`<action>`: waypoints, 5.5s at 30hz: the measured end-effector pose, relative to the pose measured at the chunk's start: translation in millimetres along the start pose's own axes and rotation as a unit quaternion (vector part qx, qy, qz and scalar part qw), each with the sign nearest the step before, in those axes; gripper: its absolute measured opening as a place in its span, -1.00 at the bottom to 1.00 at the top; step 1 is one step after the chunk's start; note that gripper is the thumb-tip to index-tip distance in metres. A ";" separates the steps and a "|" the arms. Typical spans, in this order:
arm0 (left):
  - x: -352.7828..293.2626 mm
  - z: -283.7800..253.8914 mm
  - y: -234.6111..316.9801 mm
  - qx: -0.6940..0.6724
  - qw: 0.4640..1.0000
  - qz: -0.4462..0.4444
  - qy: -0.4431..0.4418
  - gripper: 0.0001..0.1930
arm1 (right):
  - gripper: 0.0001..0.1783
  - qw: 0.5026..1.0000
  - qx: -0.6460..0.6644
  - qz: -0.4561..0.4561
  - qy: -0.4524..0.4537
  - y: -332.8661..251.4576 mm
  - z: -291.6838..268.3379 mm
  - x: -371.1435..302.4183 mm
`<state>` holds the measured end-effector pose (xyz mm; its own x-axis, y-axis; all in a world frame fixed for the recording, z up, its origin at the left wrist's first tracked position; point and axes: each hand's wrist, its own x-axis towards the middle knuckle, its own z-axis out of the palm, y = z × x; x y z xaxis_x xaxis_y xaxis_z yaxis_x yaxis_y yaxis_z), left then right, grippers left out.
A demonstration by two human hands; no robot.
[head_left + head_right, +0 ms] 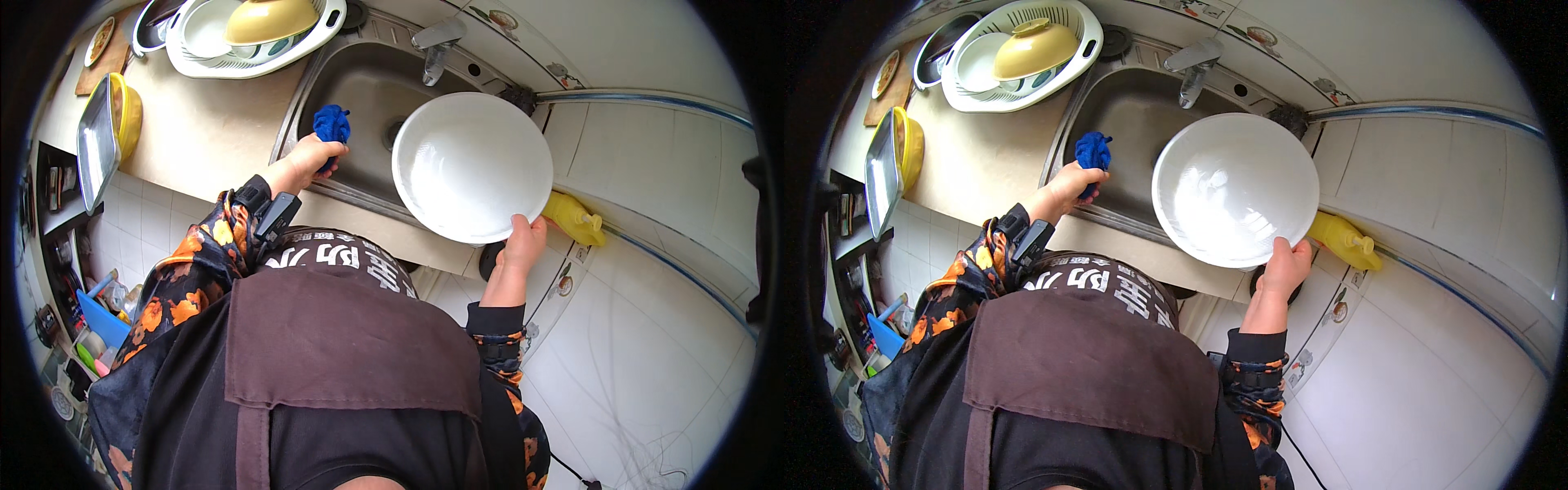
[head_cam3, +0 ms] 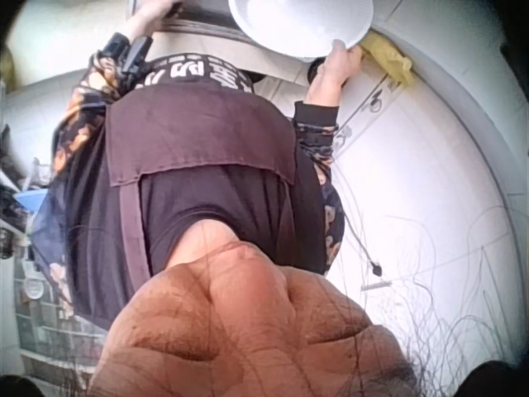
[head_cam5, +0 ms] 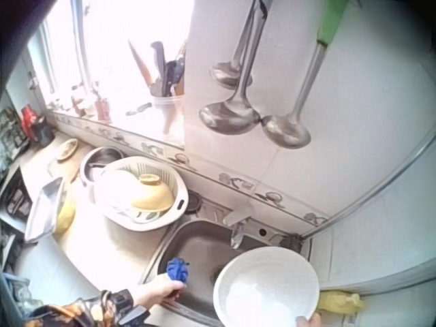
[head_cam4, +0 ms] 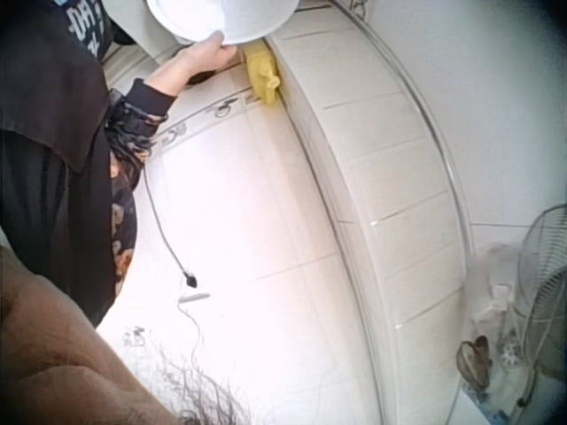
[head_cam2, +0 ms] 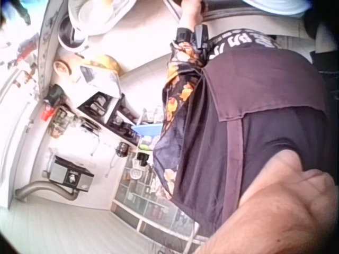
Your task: The person washes a white bowl and a metal tray in a kitchen sink using a blue cloth. They rinse the cloth under running water, scrub the bowl, and then wipe the tray before placing it on the counter.
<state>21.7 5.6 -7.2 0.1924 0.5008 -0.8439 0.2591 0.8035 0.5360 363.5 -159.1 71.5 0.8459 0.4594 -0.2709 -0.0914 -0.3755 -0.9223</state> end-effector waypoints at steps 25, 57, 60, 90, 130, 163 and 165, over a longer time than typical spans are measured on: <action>0.4 -9.7 2.1 -0.072 0.997 0.018 0.030 -0.74 | -0.88 0.970 0.024 0.145 -0.194 42.2 56.3 14.1; 28.1 17.9 32.6 -0.002 0.997 0.080 -0.016 -0.27 | -0.79 0.760 0.382 0.169 -0.499 -99.8 257.5 34.3; 38.1 28.8 41.6 -0.004 0.997 0.073 -0.010 -0.20 | -0.82 0.792 0.324 0.142 -0.497 -100.4 238.7 42.2; 58.2 38.2 52.8 -0.085 0.982 0.166 -0.029 -0.65 | -0.66 0.884 -0.180 -0.065 -0.426 55.0 222.3 35.4; 2.8 -37.0 42.4 0.500 0.718 0.464 0.137 -0.64 | -0.80 0.785 -0.191 -0.164 -0.566 -25.4 135.0 17.5; 72.1 5.6 -18.5 0.425 0.890 0.164 0.029 -0.37 | -0.20 0.559 -0.499 -0.332 -0.573 90.2 238.8 10.5; 74.3 5.6 -19.7 0.401 0.901 0.159 0.042 -0.36 | -0.31 0.645 -0.535 -0.408 -0.361 99.6 239.6 14.2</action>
<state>36.2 25.2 -80.3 0.3136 0.7145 -0.6254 0.8108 0.1413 0.5680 240.5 2.8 -90.3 -0.1185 0.9660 -0.2300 0.9721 0.0656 -0.2254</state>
